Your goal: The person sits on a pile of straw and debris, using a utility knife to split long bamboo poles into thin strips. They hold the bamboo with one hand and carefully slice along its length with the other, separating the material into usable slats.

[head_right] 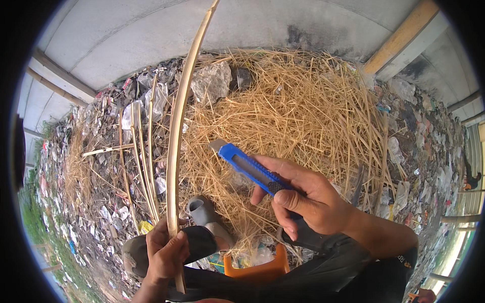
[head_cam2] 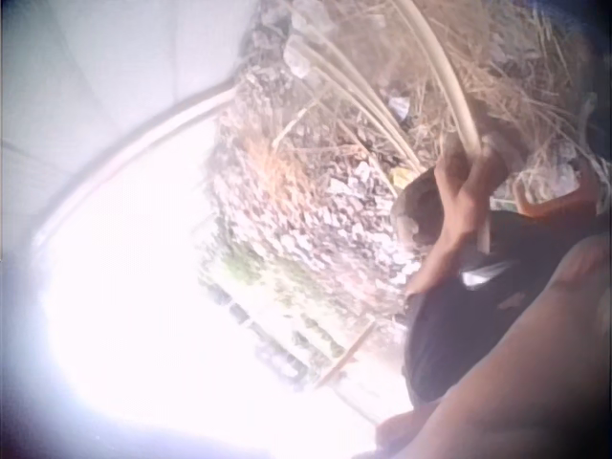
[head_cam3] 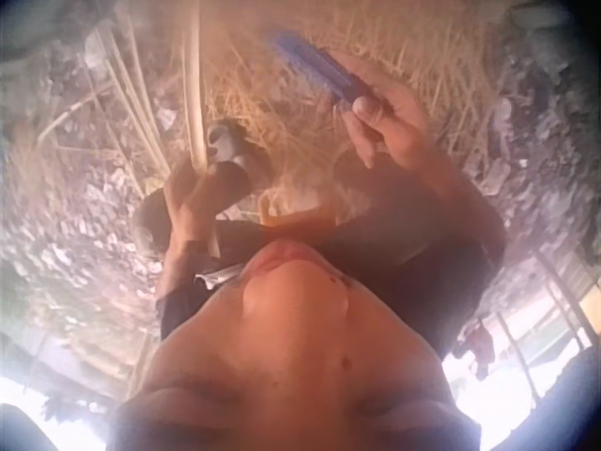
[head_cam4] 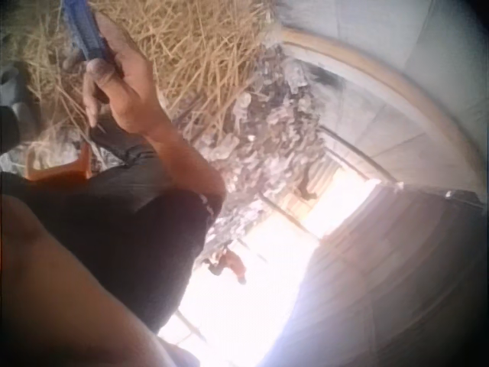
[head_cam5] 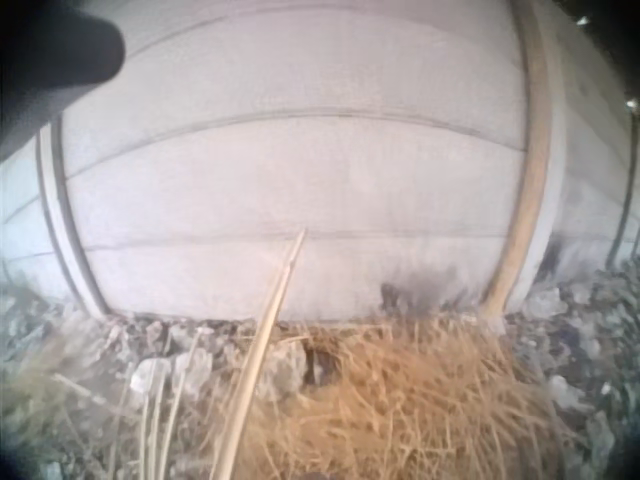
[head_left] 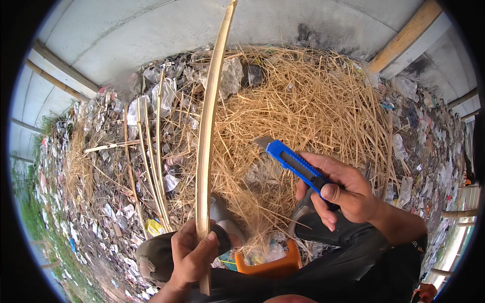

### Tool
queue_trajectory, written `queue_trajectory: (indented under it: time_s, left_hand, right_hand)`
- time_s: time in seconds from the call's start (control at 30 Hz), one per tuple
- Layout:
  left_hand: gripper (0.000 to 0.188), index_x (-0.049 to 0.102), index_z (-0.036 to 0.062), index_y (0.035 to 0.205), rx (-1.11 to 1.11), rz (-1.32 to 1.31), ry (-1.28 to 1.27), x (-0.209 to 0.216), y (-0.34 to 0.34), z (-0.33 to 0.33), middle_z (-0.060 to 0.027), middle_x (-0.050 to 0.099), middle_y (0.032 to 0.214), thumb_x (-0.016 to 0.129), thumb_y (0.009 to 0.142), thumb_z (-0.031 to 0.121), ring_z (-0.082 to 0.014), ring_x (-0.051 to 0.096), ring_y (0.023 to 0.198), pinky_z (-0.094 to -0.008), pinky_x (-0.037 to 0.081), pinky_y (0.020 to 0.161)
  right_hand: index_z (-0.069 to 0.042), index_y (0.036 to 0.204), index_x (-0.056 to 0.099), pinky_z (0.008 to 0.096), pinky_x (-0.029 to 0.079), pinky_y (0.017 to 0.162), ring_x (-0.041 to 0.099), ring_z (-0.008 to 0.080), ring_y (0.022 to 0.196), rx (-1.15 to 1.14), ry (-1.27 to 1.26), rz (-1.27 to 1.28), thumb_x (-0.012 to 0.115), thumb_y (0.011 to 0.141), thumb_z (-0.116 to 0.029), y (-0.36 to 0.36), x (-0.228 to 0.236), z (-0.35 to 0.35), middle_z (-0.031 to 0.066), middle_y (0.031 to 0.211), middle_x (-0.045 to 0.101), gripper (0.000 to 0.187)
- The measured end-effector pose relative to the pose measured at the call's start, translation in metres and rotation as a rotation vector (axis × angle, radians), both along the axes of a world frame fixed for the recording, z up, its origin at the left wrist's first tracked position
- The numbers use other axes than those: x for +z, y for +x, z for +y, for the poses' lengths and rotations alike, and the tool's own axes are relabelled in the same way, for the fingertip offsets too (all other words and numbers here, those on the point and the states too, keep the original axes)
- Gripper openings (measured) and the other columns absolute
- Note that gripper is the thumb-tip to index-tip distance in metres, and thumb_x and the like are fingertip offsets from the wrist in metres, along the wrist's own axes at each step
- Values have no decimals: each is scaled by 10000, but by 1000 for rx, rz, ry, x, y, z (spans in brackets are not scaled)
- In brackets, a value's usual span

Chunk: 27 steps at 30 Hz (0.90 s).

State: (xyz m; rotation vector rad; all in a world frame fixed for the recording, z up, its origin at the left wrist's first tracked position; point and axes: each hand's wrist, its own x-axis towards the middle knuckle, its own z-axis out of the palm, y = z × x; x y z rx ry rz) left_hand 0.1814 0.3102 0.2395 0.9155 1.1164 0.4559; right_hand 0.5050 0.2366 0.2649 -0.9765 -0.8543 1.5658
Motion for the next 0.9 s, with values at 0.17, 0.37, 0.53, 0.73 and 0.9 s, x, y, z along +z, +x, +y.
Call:
queue_trajectory:
  time_s: [0.17,0.37,0.53,0.73,0.9]
  left_hand:
    - [269,555,-37,1199,-106,-106,91,7,-15,-6,-24,544,713,609,979,109,-78,470,510,-212,368,463]
    - [289,564,-51,1218,-122,-213,147,2,-10,-16,-12,586,775,568,1023,163,-53,483,545,-217,368,478]
    - [295,563,-55,1212,-138,-237,191,-17,-6,-19,-27,586,792,546,1041,186,-65,488,538,-220,382,464]
    - [291,565,-46,1196,-107,-262,136,-26,6,-31,-27,571,790,533,1044,200,-66,471,529,-224,353,458]
    - [281,569,-44,1188,-113,-273,132,-29,13,-33,-30,573,778,522,1039,189,-77,477,519,-236,362,456]
  right_hand:
    - [20,1549,284,240,509,494,564,94,583,-77,126,-208,422,1100,-269,5,4,-3,172,1062,616,551]
    - [25,1512,350,250,488,491,537,90,582,-80,140,-176,408,1106,-313,-14,12,-7,146,1008,631,531]
    - [16,1495,388,241,485,510,542,90,591,-40,106,-162,370,1110,-366,-30,-3,-21,135,999,648,543]
    - [19,1522,370,240,482,575,551,86,651,13,157,-252,452,1045,-204,-48,4,-37,142,1059,650,533]
    - [-15,1555,346,237,483,600,560,76,697,-31,177,-345,491,1037,-161,-51,4,-49,113,1123,657,557]
